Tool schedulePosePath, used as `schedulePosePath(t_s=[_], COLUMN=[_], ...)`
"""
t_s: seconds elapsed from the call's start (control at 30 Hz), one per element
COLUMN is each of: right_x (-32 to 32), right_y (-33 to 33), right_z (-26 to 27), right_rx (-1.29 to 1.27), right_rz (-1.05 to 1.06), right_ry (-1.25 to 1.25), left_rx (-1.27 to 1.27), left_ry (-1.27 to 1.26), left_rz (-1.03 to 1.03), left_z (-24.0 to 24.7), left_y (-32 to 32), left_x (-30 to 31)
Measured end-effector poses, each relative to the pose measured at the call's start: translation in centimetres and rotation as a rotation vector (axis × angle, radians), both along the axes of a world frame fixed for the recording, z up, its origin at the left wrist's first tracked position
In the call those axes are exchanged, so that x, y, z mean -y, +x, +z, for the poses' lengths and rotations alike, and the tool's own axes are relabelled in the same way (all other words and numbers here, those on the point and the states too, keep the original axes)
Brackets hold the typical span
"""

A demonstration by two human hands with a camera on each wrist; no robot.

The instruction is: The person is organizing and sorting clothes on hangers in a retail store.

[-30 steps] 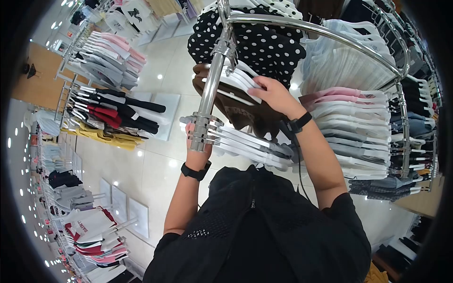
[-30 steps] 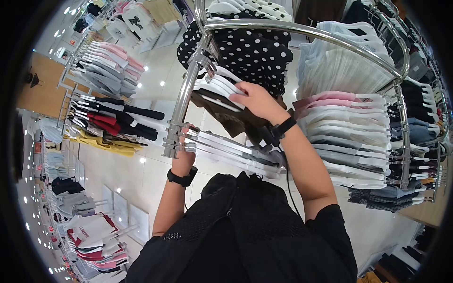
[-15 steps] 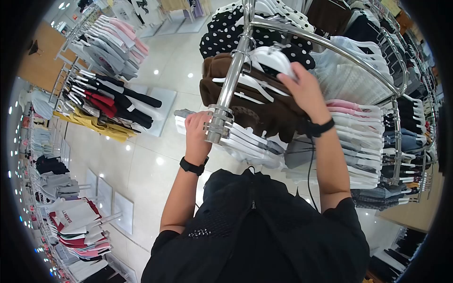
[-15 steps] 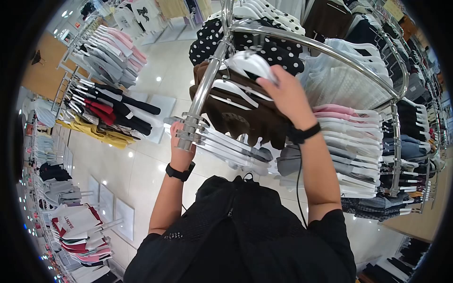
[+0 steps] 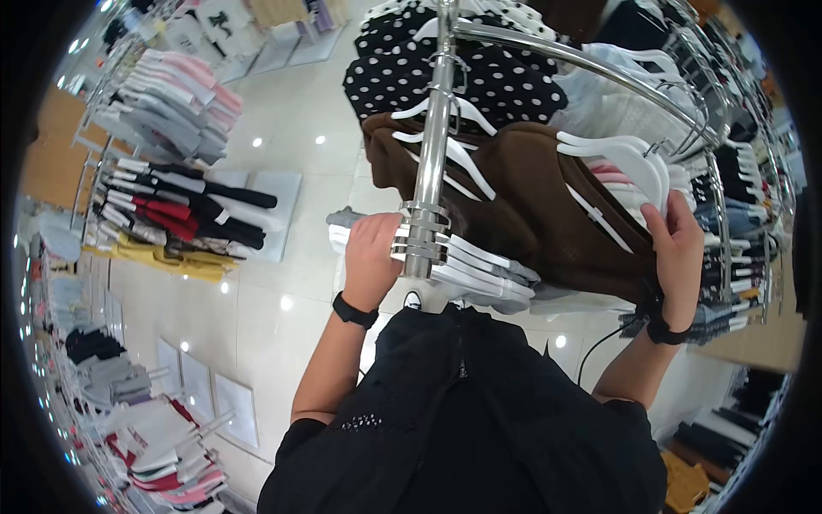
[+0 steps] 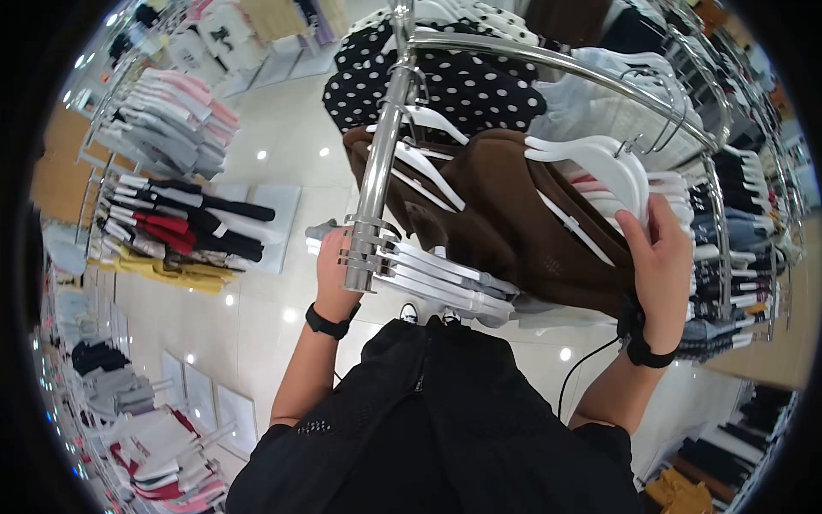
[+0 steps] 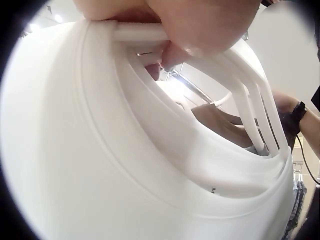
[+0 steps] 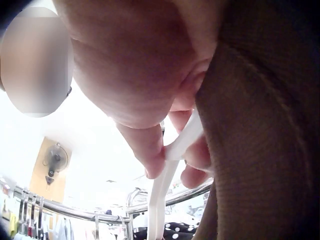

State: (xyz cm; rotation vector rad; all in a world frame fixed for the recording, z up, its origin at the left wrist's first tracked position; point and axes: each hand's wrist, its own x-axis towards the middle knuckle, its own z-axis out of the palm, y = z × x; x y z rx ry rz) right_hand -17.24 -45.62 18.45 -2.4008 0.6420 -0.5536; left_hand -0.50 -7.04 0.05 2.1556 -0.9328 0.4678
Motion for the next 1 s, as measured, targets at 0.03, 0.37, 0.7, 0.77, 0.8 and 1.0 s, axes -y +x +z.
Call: schedulePosePath(t_s=[0.03, 0.37, 0.7, 0.77, 0.8, 1.0], right_x=[-0.4, -7.8, -10.7, -10.3, -10.2, -10.2], right_y=[-0.9, -10.1, -14.9, -12.0, -10.4, -0.5], right_z=[-0.1, 4.4, 6.8, 5.2, 4.1, 0.8], right_rx=[-0.029, -0.066, -0.188, -0.162, -0.137, -0.186], right_rz=[-0.037, -0.307, -0.181, -0.090, -0.060, 0.239], right_ry=[-0.042, -0.062, -0.162, -0.139, -0.117, -0.044], left_rx=[-0.011, -0.009, -0.051, -0.052, -0.059, -0.092], left_ry=[0.040, 0.047, -0.040, -0.055, -0.066, -0.069], left_rz=[-0.033, -0.270, -0.362, -0.365, -0.379, -0.384], left_z=[-0.2, 0.1, -0.2, 0.0, 0.2, -0.4], left_y=[0.4, 2.4, 3.1, 3.1, 3.1, 2.6], left_x=[-0.4, -1.4, -1.2, -1.1, -1.0, -1.3])
